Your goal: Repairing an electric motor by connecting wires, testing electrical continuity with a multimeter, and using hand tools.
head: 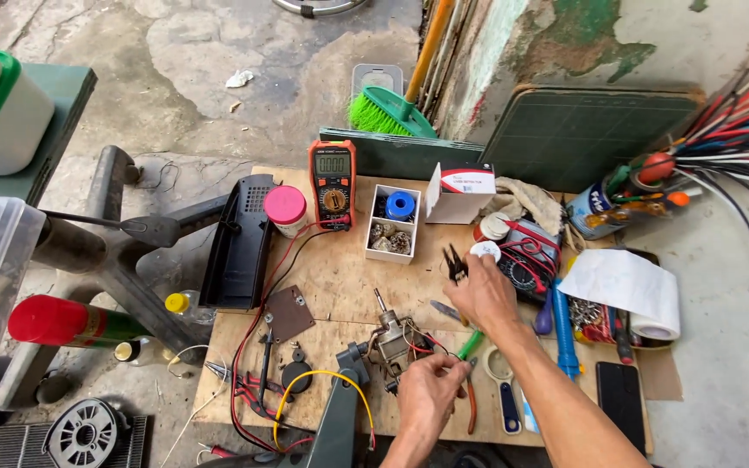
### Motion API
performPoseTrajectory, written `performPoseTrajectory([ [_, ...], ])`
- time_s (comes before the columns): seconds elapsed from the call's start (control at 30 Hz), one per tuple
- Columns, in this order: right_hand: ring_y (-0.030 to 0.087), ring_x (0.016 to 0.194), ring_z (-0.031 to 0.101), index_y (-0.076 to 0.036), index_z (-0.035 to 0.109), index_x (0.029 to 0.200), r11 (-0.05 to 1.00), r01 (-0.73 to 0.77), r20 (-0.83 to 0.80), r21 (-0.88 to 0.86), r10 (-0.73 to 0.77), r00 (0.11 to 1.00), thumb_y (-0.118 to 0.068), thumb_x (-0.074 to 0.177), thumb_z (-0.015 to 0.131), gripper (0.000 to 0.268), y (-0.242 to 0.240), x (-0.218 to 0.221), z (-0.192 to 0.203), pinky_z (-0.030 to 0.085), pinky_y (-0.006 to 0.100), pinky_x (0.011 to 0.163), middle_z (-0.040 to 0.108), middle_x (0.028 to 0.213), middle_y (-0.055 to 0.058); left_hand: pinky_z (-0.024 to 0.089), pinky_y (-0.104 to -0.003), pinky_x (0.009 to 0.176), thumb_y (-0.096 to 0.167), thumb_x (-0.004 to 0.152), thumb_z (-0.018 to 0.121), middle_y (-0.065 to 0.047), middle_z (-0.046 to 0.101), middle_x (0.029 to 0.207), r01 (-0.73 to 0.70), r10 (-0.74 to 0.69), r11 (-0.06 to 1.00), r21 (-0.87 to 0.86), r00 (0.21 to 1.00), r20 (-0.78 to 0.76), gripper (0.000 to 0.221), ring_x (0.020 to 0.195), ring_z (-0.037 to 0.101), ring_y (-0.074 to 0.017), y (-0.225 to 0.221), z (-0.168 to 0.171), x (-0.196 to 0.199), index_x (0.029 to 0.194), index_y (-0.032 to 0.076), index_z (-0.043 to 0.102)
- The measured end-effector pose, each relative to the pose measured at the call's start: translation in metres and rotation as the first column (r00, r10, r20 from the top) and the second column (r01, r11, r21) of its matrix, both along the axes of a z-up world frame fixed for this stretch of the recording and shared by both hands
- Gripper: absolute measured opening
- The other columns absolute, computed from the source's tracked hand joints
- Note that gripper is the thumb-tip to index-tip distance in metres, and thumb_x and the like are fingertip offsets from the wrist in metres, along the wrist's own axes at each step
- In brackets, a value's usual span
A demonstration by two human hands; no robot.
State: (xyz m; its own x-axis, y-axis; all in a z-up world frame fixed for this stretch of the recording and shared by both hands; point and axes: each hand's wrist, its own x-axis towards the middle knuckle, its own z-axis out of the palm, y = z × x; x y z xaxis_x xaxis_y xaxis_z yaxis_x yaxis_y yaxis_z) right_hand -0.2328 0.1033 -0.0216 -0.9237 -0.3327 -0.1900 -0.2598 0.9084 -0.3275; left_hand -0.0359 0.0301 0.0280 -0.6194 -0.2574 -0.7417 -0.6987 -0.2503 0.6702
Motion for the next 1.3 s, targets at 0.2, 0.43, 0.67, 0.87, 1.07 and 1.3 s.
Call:
performPoseTrajectory([
  [0.2,0.028,0.102,0.068,0.004,0.068,0.131,0.013,0.662,0.662,-0.75,0.029,0.749,-0.02,0.1,0.06,0.041,0.035,0.039,0.104,0.054,0.039,0.101,0.072,0.117,0.017,0.051,-0.025,0.06,0.017,0.097,0.081,0.003,0.068,0.081,-0.196,0.116,0.965,-0.175,0.915,-0.385,0.01,0.067,0.056,-0.0077,0.008,-0.018,0.033,0.101,0.008,0.083],
  [0.43,0.03,0.08,0.075,-0.005,0.058,0.16,0.091,0.733,0.715,-0.674,0.326,0.618,-0.016,0.098,0.062,0.063,0.059,0.169,0.14,0.065,0.05,0.081,0.073,0.1,0.019,0.052,-0.024,0.052,0.017,0.103,0.067,-0.005,0.088,0.102,-0.226,0.226,0.973,0.046,0.894,-0.386,0.038,0.067,0.066,-0.0101,-0.002,-0.006,0.072,0.14,0.014,0.078],
  [0.67,0.021,0.07,0.067,-0.002,0.067,0.143,0.813,0.504,0.708,-0.292,-0.171,0.686,-0.022,0.105,0.065,0.043,0.062,0.216,0.096,0.059,0.034,0.066,0.074,0.09,0.013,0.053,-0.025,0.059,0.021,0.107,0.067,-0.006,0.081,0.085,-0.27,0.259,0.962,0.04,0.856,-0.447,0.033,0.067,0.065,-0.0125,-0.009,-0.016,0.102,0.134,0.008,0.081],
  [0.87,0.02,0.078,0.068,0.002,0.078,0.123,0.863,0.443,0.721,-0.242,-0.146,0.678,-0.026,0.104,0.065,0.036,0.05,0.234,0.096,0.057,0.032,0.072,0.076,0.095,0.012,0.06,-0.026,0.066,0.015,0.107,0.066,-0.006,0.085,0.102,-0.297,0.302,0.951,0.08,0.848,-0.435,0.029,0.077,0.07,-0.0123,-0.019,-0.018,0.116,0.129,0.005,0.082],
  [1.07,0.02,0.081,0.07,0.0,0.078,0.131,0.871,0.439,0.74,-0.221,-0.143,0.657,-0.026,0.106,0.063,0.039,0.04,0.241,0.104,0.057,0.033,0.074,0.074,0.095,0.012,0.062,-0.026,0.071,0.022,0.107,0.067,-0.005,0.082,0.09,-0.299,0.27,0.954,0.007,0.849,-0.453,0.03,0.076,0.072,-0.0121,-0.022,-0.007,0.121,0.127,0.005,0.082],
  [1.3,0.019,0.083,0.07,-0.002,0.078,0.135,0.896,0.409,0.715,-0.176,-0.169,0.678,-0.031,0.106,0.063,0.043,0.037,0.241,0.109,0.058,0.032,0.076,0.077,0.099,0.012,0.064,-0.028,0.072,0.026,0.108,0.066,-0.005,0.082,0.09,-0.272,0.196,0.955,-0.121,0.88,-0.433,0.024,0.079,0.076,-0.0127,-0.022,-0.004,0.119,0.123,0.01,0.076],
])
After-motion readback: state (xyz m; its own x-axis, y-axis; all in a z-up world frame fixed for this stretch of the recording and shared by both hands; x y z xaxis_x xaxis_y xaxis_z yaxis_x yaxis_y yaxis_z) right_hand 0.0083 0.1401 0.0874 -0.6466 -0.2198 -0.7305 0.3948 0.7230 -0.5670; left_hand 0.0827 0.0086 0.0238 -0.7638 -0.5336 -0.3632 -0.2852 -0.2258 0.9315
